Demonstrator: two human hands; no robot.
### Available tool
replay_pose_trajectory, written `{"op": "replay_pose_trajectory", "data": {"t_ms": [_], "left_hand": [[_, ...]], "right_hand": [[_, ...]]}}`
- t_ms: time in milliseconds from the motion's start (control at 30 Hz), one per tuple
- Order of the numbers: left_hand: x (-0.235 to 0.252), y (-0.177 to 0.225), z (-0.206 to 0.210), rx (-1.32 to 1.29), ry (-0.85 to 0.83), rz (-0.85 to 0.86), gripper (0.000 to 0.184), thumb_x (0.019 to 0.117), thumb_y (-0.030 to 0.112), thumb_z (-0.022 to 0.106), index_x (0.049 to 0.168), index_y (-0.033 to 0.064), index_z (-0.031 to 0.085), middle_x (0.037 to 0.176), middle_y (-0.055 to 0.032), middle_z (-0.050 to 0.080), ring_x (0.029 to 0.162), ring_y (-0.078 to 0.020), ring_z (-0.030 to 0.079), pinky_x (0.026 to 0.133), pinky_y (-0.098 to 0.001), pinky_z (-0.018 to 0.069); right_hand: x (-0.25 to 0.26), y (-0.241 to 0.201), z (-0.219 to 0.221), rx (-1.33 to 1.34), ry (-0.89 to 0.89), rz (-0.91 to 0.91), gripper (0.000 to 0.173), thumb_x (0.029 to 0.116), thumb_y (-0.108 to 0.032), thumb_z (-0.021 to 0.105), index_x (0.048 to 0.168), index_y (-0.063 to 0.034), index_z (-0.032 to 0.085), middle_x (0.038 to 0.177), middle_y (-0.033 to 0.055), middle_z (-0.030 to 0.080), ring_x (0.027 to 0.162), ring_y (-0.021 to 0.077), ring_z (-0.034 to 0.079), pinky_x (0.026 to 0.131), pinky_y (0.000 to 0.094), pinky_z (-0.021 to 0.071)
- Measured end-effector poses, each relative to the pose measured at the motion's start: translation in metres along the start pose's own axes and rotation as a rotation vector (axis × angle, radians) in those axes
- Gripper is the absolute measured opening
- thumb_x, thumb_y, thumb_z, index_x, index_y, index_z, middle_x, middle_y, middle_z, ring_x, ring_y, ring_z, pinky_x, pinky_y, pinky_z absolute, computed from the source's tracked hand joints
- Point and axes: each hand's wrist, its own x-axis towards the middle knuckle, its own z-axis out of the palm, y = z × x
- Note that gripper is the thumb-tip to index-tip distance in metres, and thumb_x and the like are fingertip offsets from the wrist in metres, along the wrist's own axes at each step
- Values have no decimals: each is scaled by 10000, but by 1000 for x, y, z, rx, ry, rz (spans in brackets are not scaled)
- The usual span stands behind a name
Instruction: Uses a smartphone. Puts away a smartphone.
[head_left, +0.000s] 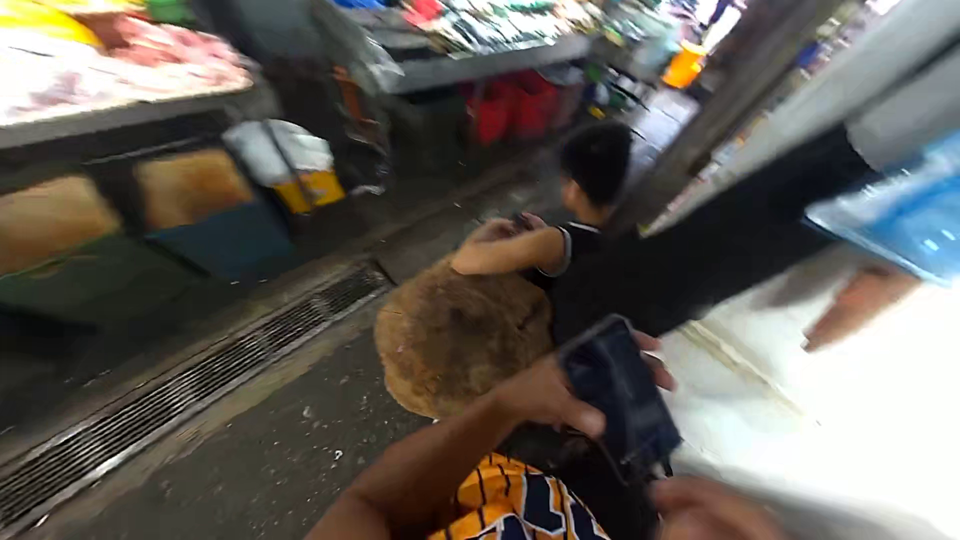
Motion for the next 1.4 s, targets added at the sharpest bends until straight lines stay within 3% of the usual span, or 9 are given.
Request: {"op": "replay_pose_trajectory", "data": {"t_ms": [133,267,367,433,500,667,800,1133,1400], "left_hand": [[7,8,-15,-119,-154,-76,916,713,399,916,1472,114,490,1339,-170,638,1202,-299,642,1009,-429,550],[17,9,-26,-128,-171,-46,906,727,448,891,1471,97,512,1309,-176,657,1171,-276,659,998,-404,553],[20,6,-32,-134,-154,-23,905,750,481,857,1491,109,495,1297,-168,663,1153,-273,666,992,-409,559],[20,5,-33,-139,-153,-23,916,753,493,851,1494,94,488,1288,-176,667,1148,-278,671,998,-415,560],[18,1,-34,-147,-163,-31,921,755,503,843,1488,76,486,1285,-184,666,1145,-277,671,1001,-412,556],[12,-8,-35,-188,-133,-90,909,766,521,836,1483,77,497,1290,-171,664,1157,-264,664,1007,-411,550],[4,-9,-42,-159,-69,-125,940,769,547,826,1501,74,477,1272,-163,665,1142,-252,662,987,-402,556],[0,-3,-43,-164,-14,-146,929,776,495,842,1505,67,456,1253,-163,676,1128,-266,674,968,-423,577],[-1,-10,-43,-140,-27,-126,942,768,491,852,1505,60,453,1240,-167,684,1114,-272,678,963,-426,579]], "right_hand": [[1,26,28,112,-527,65,498,1056,-430,504,1302,-23,653,1244,176,678,1180,266,644,1030,450,519],[-15,79,38,-11,-574,252,462,1035,-391,583,1363,-69,629,1292,134,671,1194,237,636,1026,448,523],[-32,114,38,-171,-487,447,463,1039,-418,555,1344,-83,650,1209,88,717,1084,185,693,967,428,568],[-37,126,31,-220,-277,497,395,1026,-390,581,1267,-94,684,1127,30,740,1025,108,703,935,378,590],[-28,128,17,-208,-36,400,271,999,-282,618,1160,-88,718,1016,-7,750,928,52,707,844,304,617],[2,114,-13,-98,191,221,335,1062,-339,540,1243,-92,677,1026,-56,733,879,12,681,781,181,589],[14,103,-10,77,129,170,429,1065,-406,512,1299,-71,644,1061,-31,734,934,43,691,820,206,592],[22,92,17,389,3,270,556,1028,-406,584,1335,52,511,1098,26,701,862,44,667,723,193,583],[27,87,21,316,54,386,328,1001,-277,635,1173,-1,589,985,17,719,847,48,692,690,182,587]]}}
